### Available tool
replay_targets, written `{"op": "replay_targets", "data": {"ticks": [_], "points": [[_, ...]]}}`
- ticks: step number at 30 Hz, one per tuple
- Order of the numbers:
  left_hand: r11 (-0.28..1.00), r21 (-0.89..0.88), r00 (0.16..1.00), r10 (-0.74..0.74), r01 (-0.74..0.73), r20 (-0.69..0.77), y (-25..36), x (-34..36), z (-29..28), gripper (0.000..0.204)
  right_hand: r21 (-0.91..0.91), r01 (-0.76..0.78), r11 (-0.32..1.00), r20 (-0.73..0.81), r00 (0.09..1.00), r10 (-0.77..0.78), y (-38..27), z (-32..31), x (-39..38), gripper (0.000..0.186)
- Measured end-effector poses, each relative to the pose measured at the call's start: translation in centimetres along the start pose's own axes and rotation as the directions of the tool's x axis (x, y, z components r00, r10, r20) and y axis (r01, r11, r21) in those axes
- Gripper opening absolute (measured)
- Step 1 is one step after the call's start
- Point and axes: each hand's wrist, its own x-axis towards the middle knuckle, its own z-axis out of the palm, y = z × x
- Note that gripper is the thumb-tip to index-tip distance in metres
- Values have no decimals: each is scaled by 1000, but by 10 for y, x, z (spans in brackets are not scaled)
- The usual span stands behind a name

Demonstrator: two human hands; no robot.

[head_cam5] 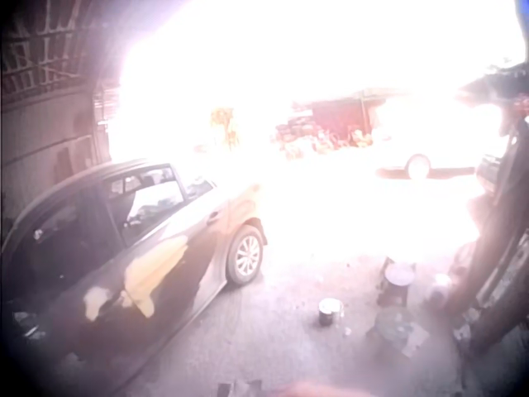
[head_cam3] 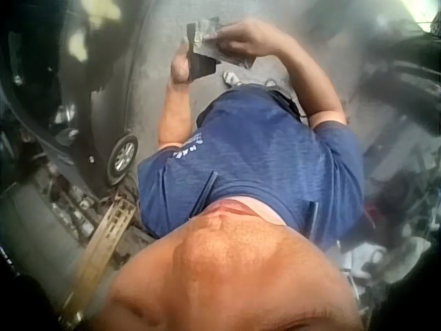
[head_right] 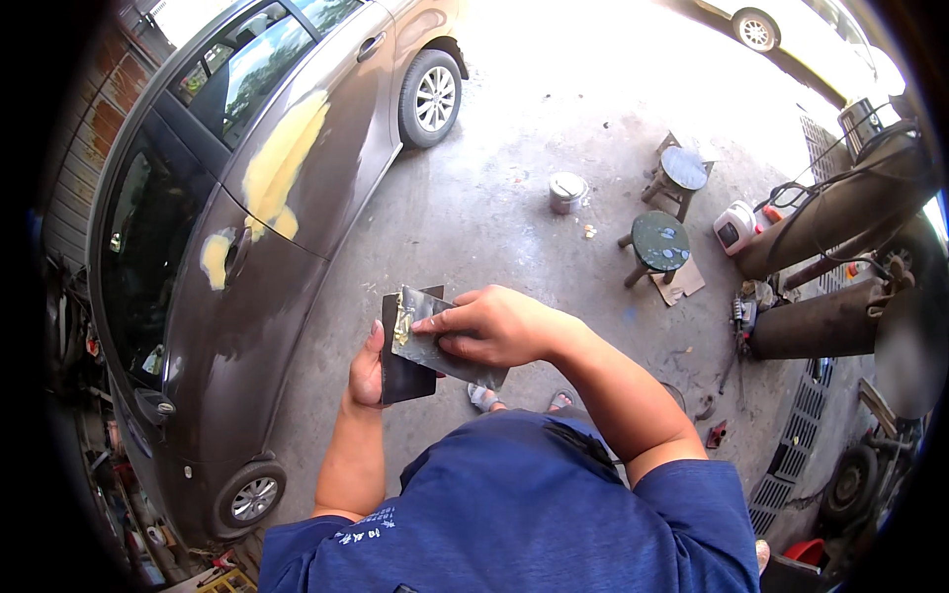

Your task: The person applies a yellow body filler to the side of a dark-colored car using a metal spreader. They smooth the filler over the door and rear quarter panel, periodically scraping excess material from the tool onto a second spreader held in the other hand.

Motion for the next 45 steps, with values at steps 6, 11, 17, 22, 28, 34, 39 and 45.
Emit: {"op": "replay_targets", "data": {"ticks": [6,11,17,22,28,34,39,45], "points": [[985,169,991,-66,45,119,11,-2,-12,81,-183,28,983,65,998,-16,8,-12,-6,43],[961,261,979,-138,95,151,17,-3,-16,96,-270,-25,963,118,991,59,-7,-22,1,36],[951,262,980,-186,163,66,16,5,-20,110,-407,65,911,262,964,48,-33,-6,16,31],[983,113,986,-155,148,59,16,6,-24,114,-429,-3,903,162,984,80,-14,-31,16,36],[989,-121,991,-96,84,-94,12,15,-14,115,-445,24,895,272,956,110,-32,-6,27,32],[961,-238,989,-148,141,-9,15,20,-21,111,-435,144,889,459,885,81,-37,16,35,29],[963,-220,981,-176,154,-84,19,26,-13,115,-406,133,904,363,932,26,-21,2,33,32],[966,-238,984,-130,99,-120,21,33,-5,102,-284,65,957,171,985,-16,-13,-25,16,43]]}}
